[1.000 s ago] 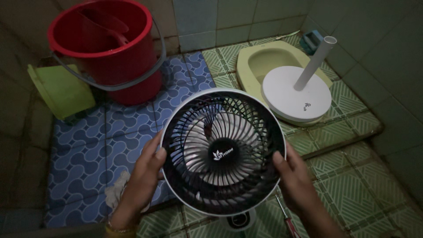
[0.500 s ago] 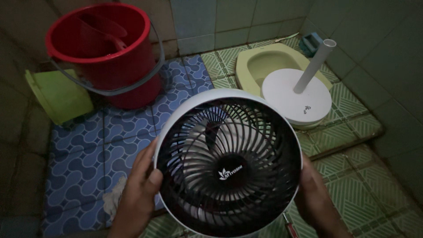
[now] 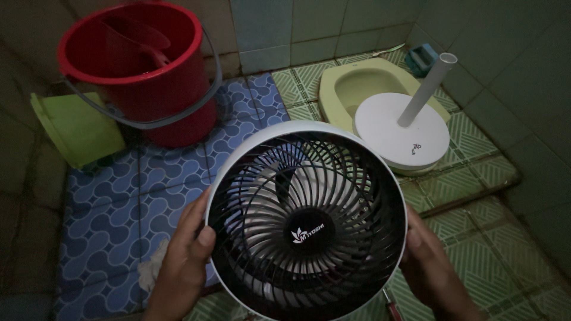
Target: The person works on a small desk fan on the bathroom floor, using a screwdriver to unscrew the rear grille cover. They remove the front grille and fan blades, then reattach the blades and grille and reassemble the fan.
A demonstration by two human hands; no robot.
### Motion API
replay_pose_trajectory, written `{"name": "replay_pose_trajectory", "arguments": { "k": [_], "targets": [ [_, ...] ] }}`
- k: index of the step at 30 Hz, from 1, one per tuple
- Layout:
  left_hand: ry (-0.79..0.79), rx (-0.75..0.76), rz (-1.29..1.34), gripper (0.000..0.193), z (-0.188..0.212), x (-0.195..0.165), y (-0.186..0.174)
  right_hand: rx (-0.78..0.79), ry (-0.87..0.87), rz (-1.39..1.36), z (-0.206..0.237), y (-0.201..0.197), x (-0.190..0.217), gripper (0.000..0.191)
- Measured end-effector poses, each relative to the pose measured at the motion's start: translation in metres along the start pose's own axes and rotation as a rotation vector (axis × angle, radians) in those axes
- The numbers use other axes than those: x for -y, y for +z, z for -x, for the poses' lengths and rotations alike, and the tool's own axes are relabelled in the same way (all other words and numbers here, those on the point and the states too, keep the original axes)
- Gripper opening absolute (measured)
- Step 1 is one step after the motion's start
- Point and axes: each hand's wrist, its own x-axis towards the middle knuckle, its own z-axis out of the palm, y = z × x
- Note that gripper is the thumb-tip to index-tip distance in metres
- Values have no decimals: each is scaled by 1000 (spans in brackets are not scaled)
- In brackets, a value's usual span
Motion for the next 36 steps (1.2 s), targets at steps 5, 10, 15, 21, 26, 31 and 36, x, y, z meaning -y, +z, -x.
{"name": "replay_pose_trajectory", "arguments": {
  "k": [5,10,15,21,26,31,36],
  "targets": [
    [85,-11,-123,76,-7,9,0,-3,44,-35,-13,-14,-13,84],
    [6,4,-7,74,-26,16,3,-40,46,-58,-32,-26,-37,84],
    [211,39,-171,74,-46,13,2,-16,46,-92,-48,-40,-49,81],
    [246,134,-39,82,-65,14,-3,75,-58,-80,-55,-54,-61,87],
    [211,207,3,86,-82,11,-2,76,-100,-25,-55,-56,-62,91],
    [192,266,-66,88,-88,3,-5,73,-144,18,-55,-57,-63,94],
    [216,343,-29,91,-99,-7,-6,32,-165,41,-56,-65,-67,98]
  ]
}}
